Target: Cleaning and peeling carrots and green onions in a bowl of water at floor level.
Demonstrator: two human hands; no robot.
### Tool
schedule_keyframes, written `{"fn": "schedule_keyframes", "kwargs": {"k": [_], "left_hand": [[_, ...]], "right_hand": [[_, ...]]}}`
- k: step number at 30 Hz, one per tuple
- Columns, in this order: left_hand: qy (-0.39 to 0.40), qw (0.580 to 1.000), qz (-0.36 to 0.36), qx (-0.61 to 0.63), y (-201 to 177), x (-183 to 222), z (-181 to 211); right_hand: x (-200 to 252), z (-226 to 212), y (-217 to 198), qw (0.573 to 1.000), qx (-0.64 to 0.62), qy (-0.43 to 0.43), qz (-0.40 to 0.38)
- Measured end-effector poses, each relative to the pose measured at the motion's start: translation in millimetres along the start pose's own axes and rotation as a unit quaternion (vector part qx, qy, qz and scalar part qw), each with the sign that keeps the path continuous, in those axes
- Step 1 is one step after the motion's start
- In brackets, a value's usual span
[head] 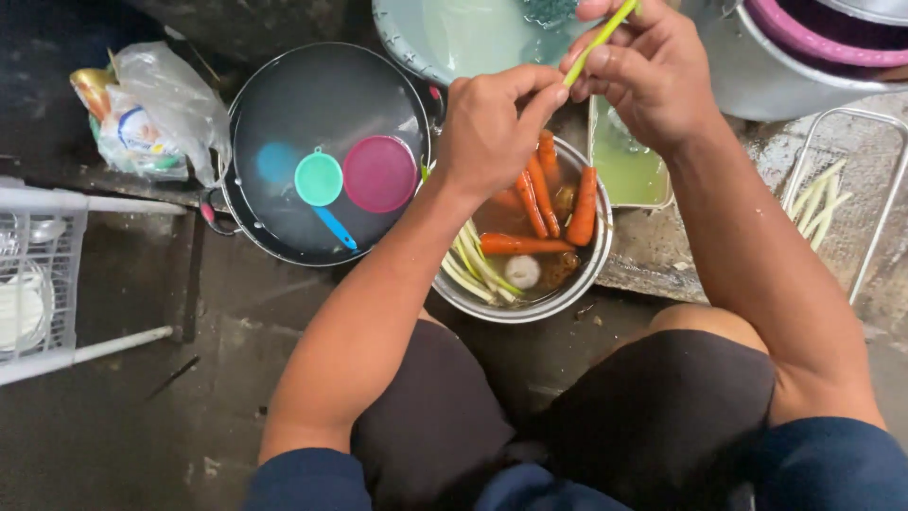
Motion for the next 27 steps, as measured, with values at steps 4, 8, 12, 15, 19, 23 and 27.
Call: {"fn": "schedule_keyframes", "kwargs": {"k": [4, 8, 12, 15, 19, 23, 27], "left_hand": [[-0.064, 0.996, -0.048, 0.036, -13, 12, -9], [-0.120, 0.986, -0.096, 0.057, -25, 28, -13], [-0.145, 0.982, -0.117, 0.044, -27, 42, -29], [-0.168, 0.978, -0.116, 0.050, -24, 46, -37], [-0.093, 0.992, -0.083, 0.023, -23, 56, -40], [0.013, 0.998, -0.065, -0.007, -14, 52, -37], [0.002, 0.998, -0.063, 0.012, -8, 47, -42]], "right_hand": [[17, -14, 31, 0.996, 0.079, -0.041, -0.029], [31, -22, 50, 0.988, 0.118, -0.060, -0.075], [44, -12, 59, 0.994, 0.080, -0.010, -0.069], [50, -1, 60, 0.996, 0.074, 0.040, -0.022], [57, 17, 59, 0.995, -0.025, 0.090, 0.039], [60, 23, 64, 0.990, 0.091, 0.099, 0.040], [61, 21, 59, 0.987, 0.135, 0.083, 0.033]]}}
Point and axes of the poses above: each hand's wrist, its own x-axis away from the middle knuckle, its own y-axis out of the palm, z = x × y, the point moved 4 cm from there along -x, towards the middle knuckle, and after that the axes turned 15 degrees about -y, right-handed, at the moved point
